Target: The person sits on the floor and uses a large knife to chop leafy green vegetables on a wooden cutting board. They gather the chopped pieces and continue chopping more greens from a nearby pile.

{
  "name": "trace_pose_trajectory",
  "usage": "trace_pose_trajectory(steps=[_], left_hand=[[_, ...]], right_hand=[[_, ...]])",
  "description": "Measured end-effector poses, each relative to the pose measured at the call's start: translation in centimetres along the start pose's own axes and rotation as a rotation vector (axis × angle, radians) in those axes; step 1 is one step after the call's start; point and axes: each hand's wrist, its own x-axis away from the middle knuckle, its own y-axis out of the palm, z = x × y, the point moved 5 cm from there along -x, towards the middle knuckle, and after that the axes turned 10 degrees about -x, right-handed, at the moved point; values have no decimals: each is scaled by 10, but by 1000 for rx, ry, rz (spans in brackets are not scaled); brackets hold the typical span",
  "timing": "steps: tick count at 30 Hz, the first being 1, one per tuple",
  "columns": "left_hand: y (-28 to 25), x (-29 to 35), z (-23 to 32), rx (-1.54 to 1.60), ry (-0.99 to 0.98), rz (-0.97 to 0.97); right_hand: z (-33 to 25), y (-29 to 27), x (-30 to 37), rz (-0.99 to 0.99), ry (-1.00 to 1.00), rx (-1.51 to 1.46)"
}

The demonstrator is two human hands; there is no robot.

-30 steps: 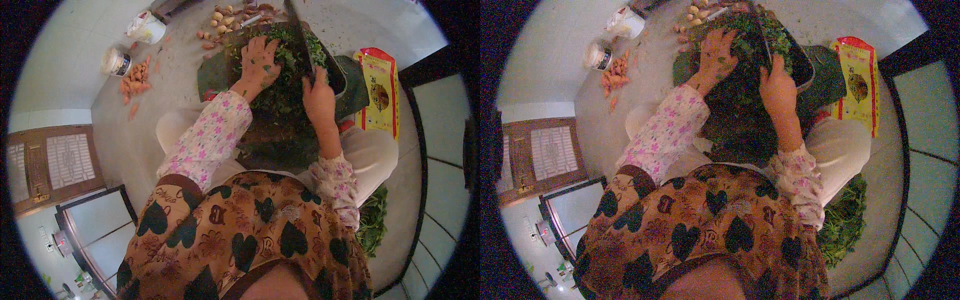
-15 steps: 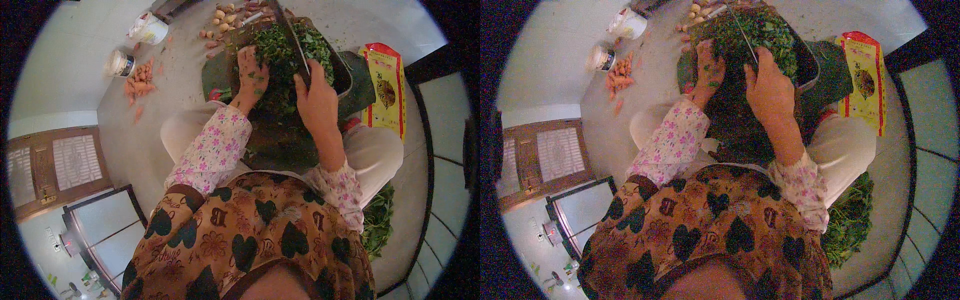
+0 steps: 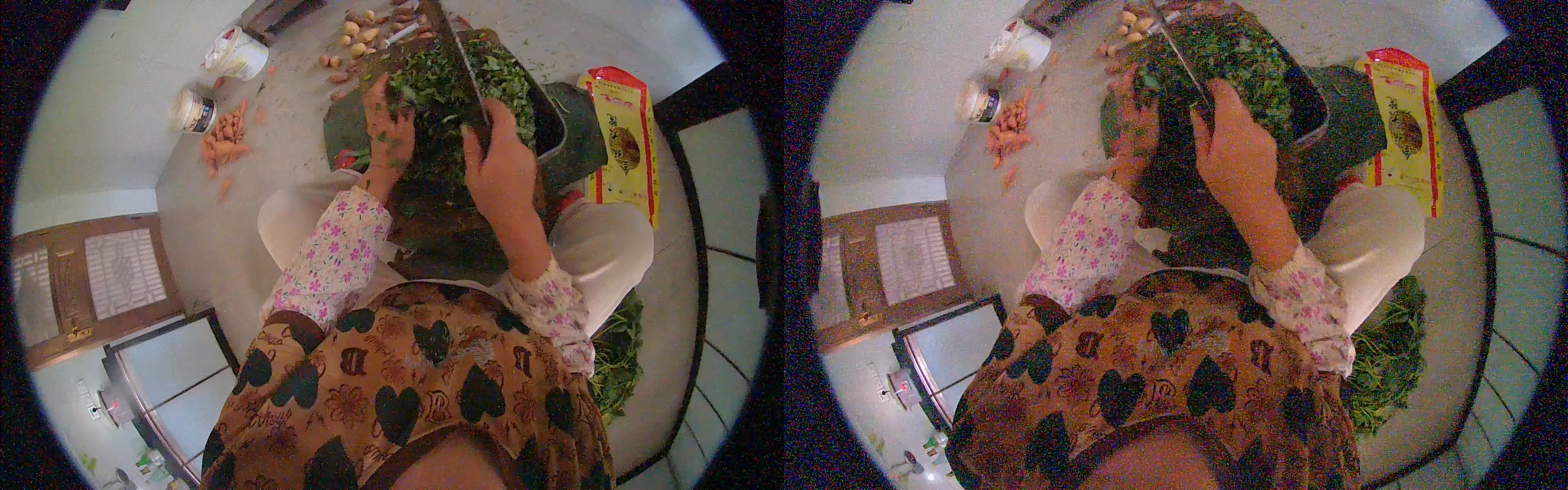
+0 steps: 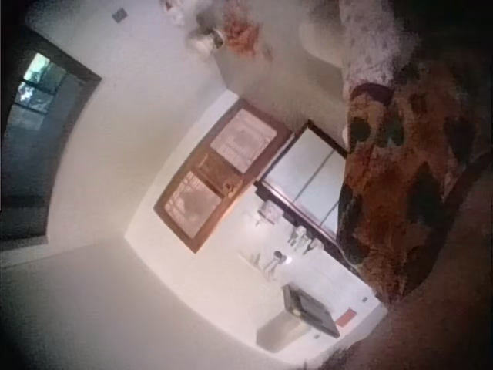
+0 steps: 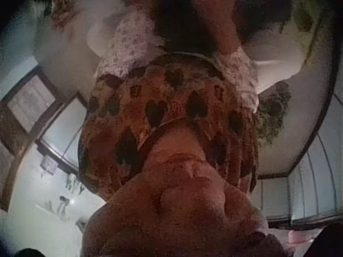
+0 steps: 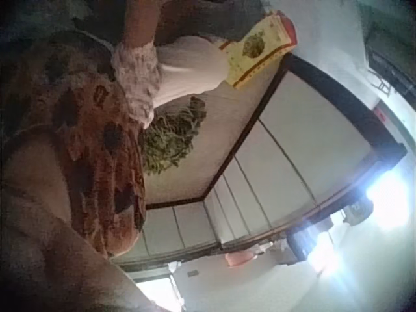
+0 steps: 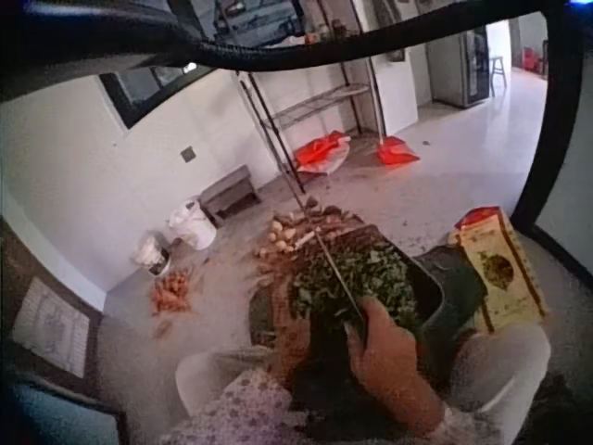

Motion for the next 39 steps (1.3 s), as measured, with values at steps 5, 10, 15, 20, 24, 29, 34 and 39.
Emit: trace_pose_trajectory(steps=[5,10,15,20,24,29,34,39], left_hand=[[-1,-4,-15,-270,-76,-75],[30,12,40,-115,150,113],[4,14,69,-74,314,-57],[14,-15,63,-85,425,-79],[74,-45,17,-367,300,-123],[116,-41,-53,-556,451,-113],[83,-27,-21,-497,403,-55],[43,-17,39,-378,344,-277]], right_hand=[[27,30,0,-221,130,79],[26,-16,-2,24,126,48],[68,14,-4,-115,170,156],[38,-33,-10,106,144,10],[72,-23,-18,65,219,73],[50,-34,-19,45,196,53],[75,5,-21,-22,245,90],[40,-28,-16,66,156,-45]])
